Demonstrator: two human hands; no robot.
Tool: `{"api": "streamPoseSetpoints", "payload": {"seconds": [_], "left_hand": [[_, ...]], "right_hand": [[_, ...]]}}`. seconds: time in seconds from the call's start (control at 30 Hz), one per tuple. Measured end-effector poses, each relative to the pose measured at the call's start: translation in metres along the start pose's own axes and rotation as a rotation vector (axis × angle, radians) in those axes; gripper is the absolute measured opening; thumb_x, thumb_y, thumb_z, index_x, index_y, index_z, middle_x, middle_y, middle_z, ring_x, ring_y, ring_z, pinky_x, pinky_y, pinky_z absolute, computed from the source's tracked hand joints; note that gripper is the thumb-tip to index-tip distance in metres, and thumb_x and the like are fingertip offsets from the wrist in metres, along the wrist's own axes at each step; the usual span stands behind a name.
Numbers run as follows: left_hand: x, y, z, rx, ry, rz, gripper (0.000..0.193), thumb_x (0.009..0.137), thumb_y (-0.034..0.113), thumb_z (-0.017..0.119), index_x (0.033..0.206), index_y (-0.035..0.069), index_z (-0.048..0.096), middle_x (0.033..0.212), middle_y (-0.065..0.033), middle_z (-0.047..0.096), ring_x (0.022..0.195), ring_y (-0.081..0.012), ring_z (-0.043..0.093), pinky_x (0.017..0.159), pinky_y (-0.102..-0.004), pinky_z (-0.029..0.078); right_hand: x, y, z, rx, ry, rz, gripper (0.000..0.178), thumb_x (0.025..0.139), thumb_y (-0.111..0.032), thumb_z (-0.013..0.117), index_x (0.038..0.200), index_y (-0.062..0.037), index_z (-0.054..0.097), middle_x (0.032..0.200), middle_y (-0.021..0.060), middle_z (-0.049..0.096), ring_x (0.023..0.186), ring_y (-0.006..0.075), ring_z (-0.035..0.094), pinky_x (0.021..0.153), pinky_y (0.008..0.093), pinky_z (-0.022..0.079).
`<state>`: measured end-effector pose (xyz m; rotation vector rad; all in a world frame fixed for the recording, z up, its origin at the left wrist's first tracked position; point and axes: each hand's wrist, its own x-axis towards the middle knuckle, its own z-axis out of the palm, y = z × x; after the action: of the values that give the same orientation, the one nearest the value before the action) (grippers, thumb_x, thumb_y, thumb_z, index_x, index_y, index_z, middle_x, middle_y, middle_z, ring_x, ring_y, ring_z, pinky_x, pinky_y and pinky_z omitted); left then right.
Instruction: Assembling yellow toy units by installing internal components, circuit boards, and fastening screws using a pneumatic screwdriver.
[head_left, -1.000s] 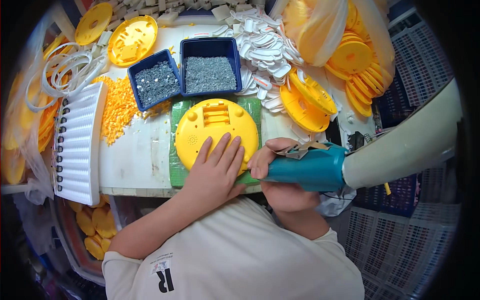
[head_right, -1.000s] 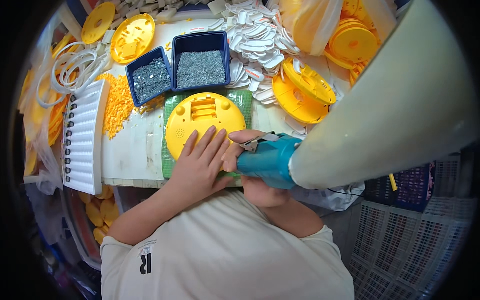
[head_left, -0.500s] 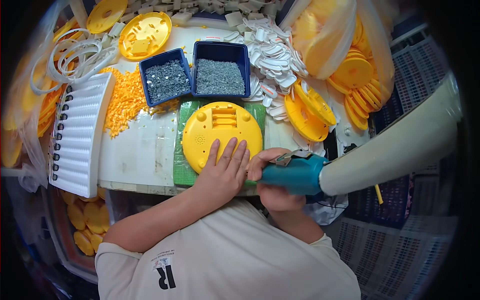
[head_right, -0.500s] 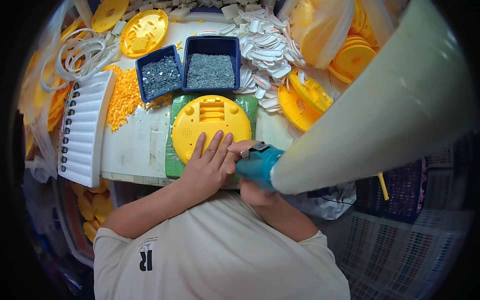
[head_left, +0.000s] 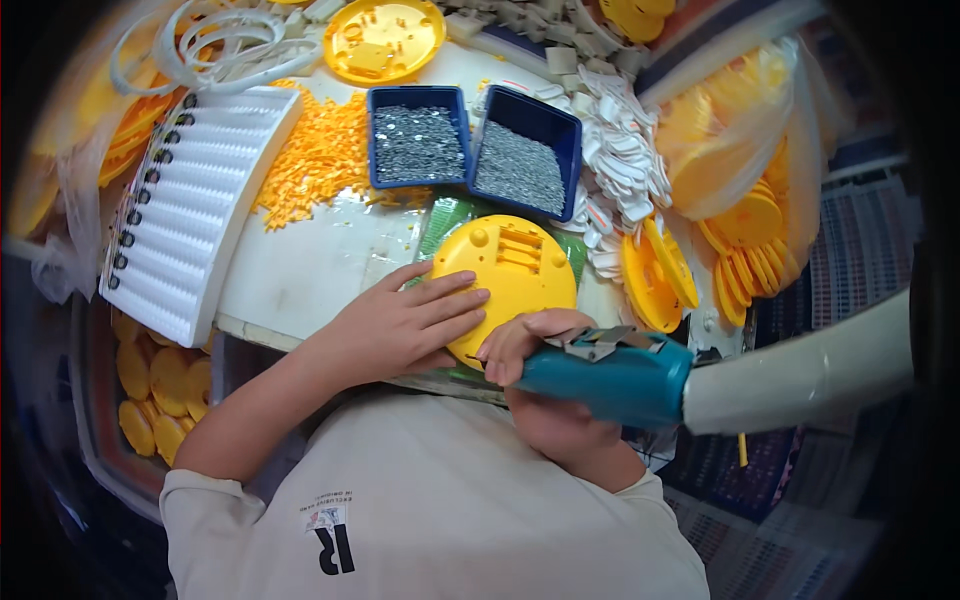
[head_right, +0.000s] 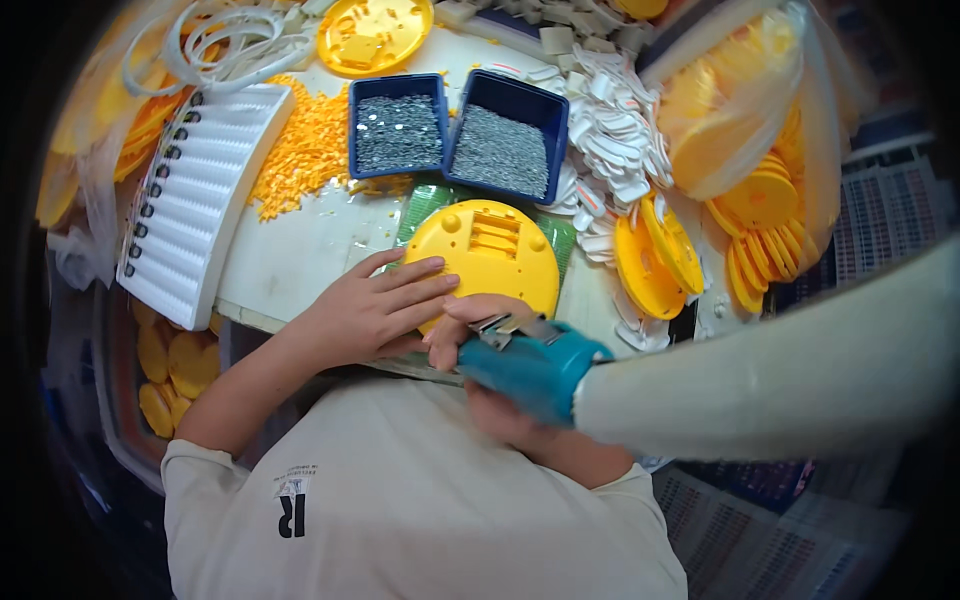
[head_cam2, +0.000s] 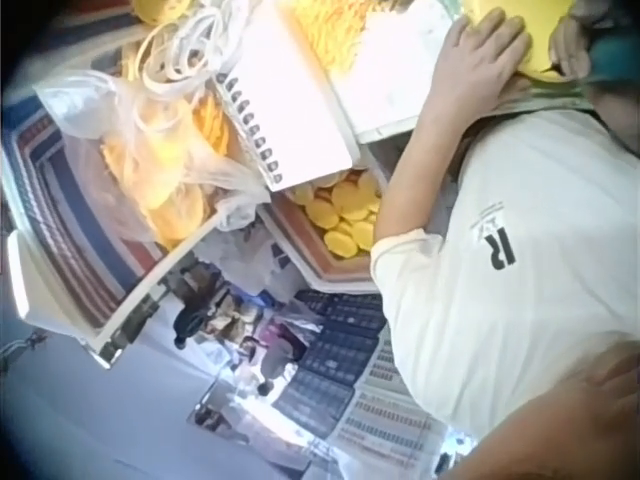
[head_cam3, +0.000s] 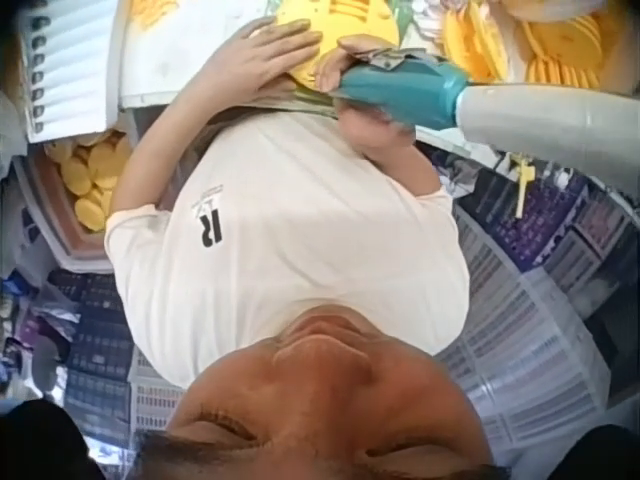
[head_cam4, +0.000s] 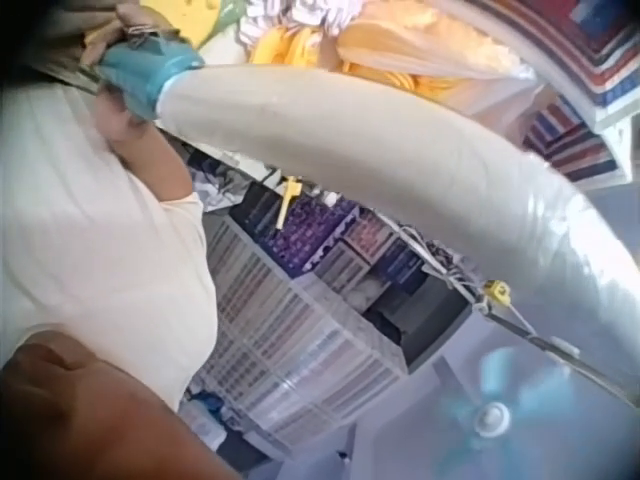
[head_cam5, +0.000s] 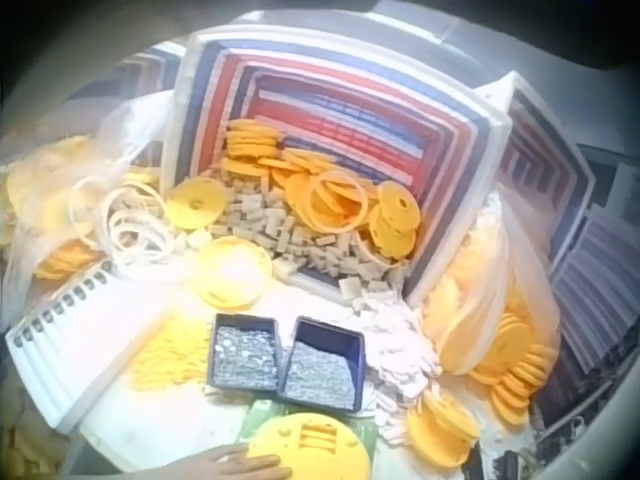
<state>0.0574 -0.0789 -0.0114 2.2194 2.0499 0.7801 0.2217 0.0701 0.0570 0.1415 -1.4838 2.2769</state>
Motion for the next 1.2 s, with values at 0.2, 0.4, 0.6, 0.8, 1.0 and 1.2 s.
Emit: {"api": "streamPoseSetpoints", "payload": {"seconds": [0.2,0.4,0.6,0.8,1.0,1.2], "left_hand": [[-0.005,-0.005,0.010,0.002,0.113,0.013,0.053,0.089,0.033,0.077,0.137,0.017,0.063,0.150,-0.0004,0.060,0.143,-0.0193,0.053,0.116,-0.0471,0.040],[-0.005,-0.007,0.012,0.001,0.133,0.022,0.047,0.091,0.033,0.075,0.134,0.017,0.065,0.150,0.0006,0.061,0.142,-0.0164,0.053,0.109,-0.0441,0.042],[-0.004,-0.009,0.012,-0.011,0.147,0.029,0.042,0.092,0.035,0.073,0.128,0.014,0.068,0.147,-0.0012,0.062,0.142,-0.0163,0.053,0.106,-0.0436,0.044],[-0.012,-0.008,0.016,-0.092,0.295,-0.001,0.039,0.085,0.033,0.081,0.117,0.013,0.071,0.128,-0.0041,0.070,0.126,-0.0219,0.066,0.095,-0.0380,0.048],[-0.008,-0.010,0.014,-0.100,0.310,0.009,0.039,0.084,0.032,0.082,0.116,0.013,0.071,0.123,-0.0031,0.070,0.124,-0.0213,0.066,0.090,-0.0373,0.049],[-0.013,-0.011,0.017,-0.078,0.303,0.002,0.037,0.087,0.034,0.077,0.117,0.013,0.070,0.124,-0.0024,0.068,0.128,-0.0181,0.062,0.094,-0.0375,0.047]], "right_hand": [[0.000,0.000,-0.008,-0.430,-0.185,0.227,0.072,0.096,-0.066,0.060,0.135,-0.0061,0.057,0.095,0.0137,0.065,0.090,0.0269,0.062,0.092,0.0438,0.048],[0.000,0.011,-0.010,-0.260,-0.146,0.170,0.078,0.093,-0.071,0.063,0.135,-0.0053,0.058,0.093,0.0134,0.066,0.087,0.0272,0.062,0.088,0.0429,0.049],[0.002,-0.012,-0.003,-0.318,-0.020,0.315,0.078,0.092,-0.070,0.062,0.136,-0.0059,0.057,0.087,0.0115,0.065,0.080,0.0268,0.063,0.083,0.0423,0.049],[0.035,-0.004,-0.014,-0.186,0.048,-0.147,0.089,0.090,-0.076,0.050,0.140,-0.0028,0.053,0.081,0.0105,0.063,0.073,0.0243,0.060,0.079,0.0410,0.049],[0.048,0.018,-0.019,-0.102,0.047,-0.087,0.088,0.092,-0.072,0.044,0.142,0.0007,0.052,0.083,0.0123,0.064,0.076,0.0246,0.061,0.081,0.0408,0.049],[0.042,0.030,-0.014,-0.148,0.019,-0.002,0.079,0.094,-0.067,0.054,0.136,-0.0001,0.054,0.089,0.0142,0.065,0.084,0.0276,0.062,0.082,0.0417,0.049]]}}
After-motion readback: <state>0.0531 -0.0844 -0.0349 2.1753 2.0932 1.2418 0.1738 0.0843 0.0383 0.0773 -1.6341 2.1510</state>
